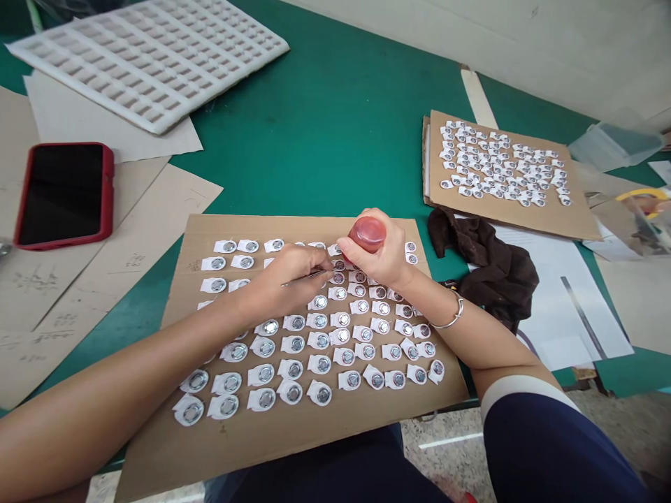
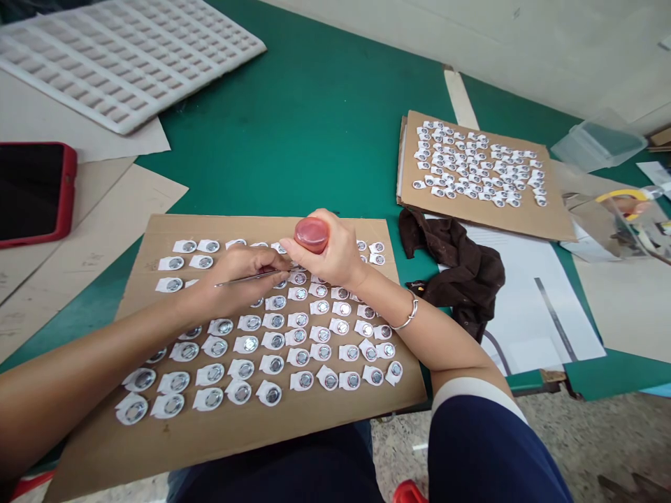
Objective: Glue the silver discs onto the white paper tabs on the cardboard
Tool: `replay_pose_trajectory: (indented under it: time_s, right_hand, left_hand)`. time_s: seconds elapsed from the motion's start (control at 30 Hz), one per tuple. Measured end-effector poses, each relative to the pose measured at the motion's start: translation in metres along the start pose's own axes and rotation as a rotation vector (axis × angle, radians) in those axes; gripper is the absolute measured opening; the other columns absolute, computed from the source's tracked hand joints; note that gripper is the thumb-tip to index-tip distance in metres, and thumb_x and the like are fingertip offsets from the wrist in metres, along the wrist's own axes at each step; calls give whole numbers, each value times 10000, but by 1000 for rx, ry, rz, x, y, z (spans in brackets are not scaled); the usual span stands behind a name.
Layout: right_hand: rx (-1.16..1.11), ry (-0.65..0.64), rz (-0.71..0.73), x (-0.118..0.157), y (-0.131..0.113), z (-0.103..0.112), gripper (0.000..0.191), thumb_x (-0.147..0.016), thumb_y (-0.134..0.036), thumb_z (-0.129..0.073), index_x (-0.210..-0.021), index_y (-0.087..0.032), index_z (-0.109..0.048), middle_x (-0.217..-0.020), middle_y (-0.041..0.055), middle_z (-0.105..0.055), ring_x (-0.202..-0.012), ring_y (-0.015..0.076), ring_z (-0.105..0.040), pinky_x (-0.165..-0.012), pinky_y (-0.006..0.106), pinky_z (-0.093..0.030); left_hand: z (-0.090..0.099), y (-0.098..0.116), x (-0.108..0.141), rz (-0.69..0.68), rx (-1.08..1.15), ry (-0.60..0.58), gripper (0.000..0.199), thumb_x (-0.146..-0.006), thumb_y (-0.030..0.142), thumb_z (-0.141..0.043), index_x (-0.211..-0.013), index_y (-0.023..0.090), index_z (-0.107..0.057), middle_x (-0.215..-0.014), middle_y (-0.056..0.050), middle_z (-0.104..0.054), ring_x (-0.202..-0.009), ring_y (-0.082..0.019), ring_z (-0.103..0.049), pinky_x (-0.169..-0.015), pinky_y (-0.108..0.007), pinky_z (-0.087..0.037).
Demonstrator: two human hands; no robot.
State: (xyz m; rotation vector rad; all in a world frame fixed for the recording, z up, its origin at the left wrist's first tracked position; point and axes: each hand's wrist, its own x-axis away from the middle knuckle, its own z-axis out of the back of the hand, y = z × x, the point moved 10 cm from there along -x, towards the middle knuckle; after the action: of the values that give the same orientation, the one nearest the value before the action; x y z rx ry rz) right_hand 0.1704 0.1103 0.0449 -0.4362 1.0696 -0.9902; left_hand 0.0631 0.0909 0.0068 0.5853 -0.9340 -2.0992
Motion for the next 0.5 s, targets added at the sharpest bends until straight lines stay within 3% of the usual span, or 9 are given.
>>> replay_pose_trajectory:
  time_s: [0.5]
  right_hand:
    - [13, -6, 8, 0, -2, 0, 270, -684, -399, -656, -755, -203, -484, -659, -30, -526, -577, 99, -492, -560, 270, -429]
  left_hand:
    - [-1, -9, -1, 90, 65, -39, 151, -793, 191, -493, -762, 161, -638, -732, -1, -659, -624, -108, -573, -557, -226, -408]
